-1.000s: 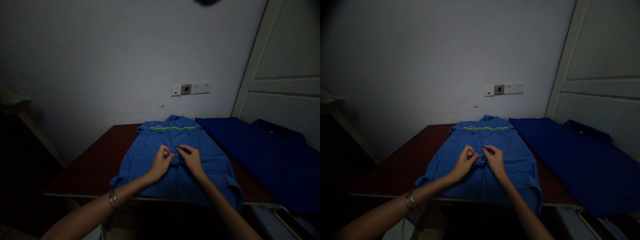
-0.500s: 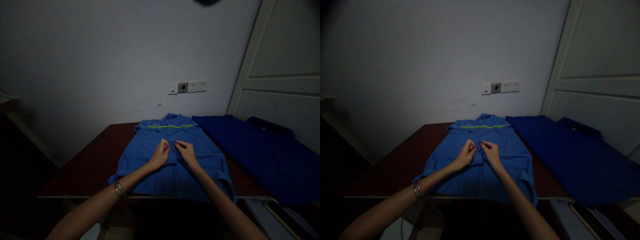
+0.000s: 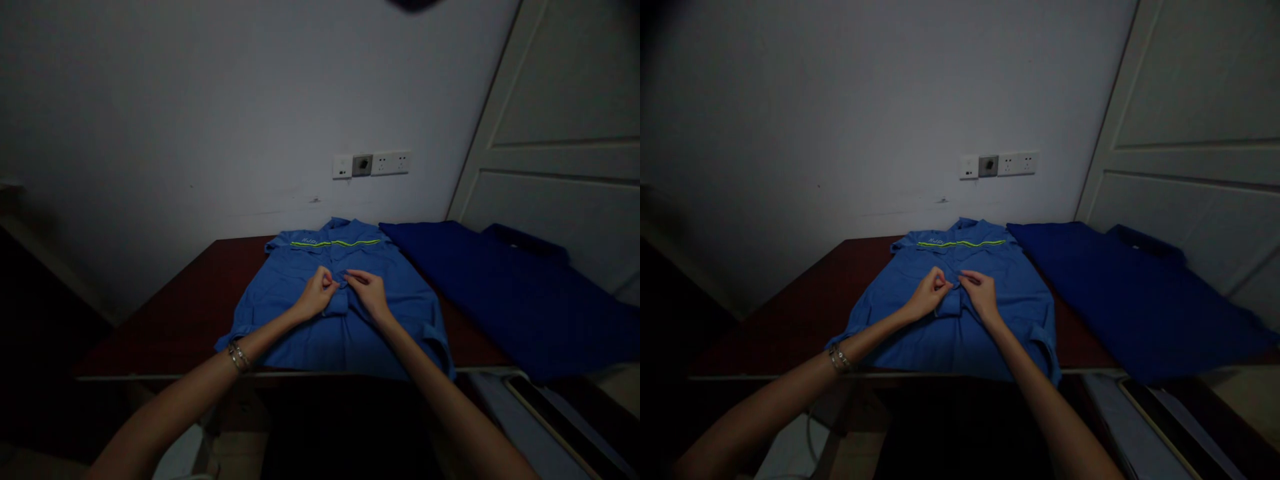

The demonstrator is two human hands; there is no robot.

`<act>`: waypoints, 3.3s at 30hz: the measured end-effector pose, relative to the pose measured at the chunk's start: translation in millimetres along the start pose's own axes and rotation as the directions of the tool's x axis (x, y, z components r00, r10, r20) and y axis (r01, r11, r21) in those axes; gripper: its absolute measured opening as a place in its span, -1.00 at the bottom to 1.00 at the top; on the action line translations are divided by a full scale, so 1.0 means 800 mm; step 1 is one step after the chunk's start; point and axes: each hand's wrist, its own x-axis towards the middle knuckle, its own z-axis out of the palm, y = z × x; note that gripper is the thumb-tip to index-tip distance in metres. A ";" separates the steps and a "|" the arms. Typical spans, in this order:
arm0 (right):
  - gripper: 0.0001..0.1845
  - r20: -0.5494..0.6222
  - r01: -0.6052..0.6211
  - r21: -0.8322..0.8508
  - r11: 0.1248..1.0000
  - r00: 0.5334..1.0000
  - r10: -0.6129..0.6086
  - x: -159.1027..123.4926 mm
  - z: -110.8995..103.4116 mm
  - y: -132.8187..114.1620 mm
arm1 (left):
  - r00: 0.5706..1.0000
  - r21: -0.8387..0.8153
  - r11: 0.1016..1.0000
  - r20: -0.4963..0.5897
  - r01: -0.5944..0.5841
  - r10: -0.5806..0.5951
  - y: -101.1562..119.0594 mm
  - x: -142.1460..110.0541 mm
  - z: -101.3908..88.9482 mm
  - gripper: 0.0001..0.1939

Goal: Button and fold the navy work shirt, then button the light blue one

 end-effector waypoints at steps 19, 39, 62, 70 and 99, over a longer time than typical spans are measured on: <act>-0.73 -0.018 0.040 0.044 0.998 0.999 -0.040 -0.004 -0.003 -0.001 | 1.000 -0.075 0.997 0.000 -0.027 0.027 0.000 0.001 0.005 -0.77; -0.75 0.176 0.119 -0.138 0.983 0.980 -0.094 -0.008 -0.022 -0.017 | 0.991 0.086 0.987 0.005 -0.135 0.135 0.001 0.002 0.004 -0.81; -0.49 0.333 -0.178 -0.070 0.981 0.923 0.191 0.015 -0.030 -0.023 | 0.995 0.090 0.992 0.060 -0.086 0.081 0.004 0.002 0.001 -0.83; -0.67 0.353 -0.194 -0.029 0.981 0.916 0.191 0.013 -0.028 -0.026 | 0.995 0.172 0.980 0.014 -0.102 0.101 0.004 0.000 0.005 -0.87; -0.72 0.359 0.396 -0.260 0.881 0.886 -0.292 -0.008 -0.021 -0.030 | 0.983 -0.214 0.971 -0.123 0.106 -0.135 0.011 -0.004 0.009 -0.83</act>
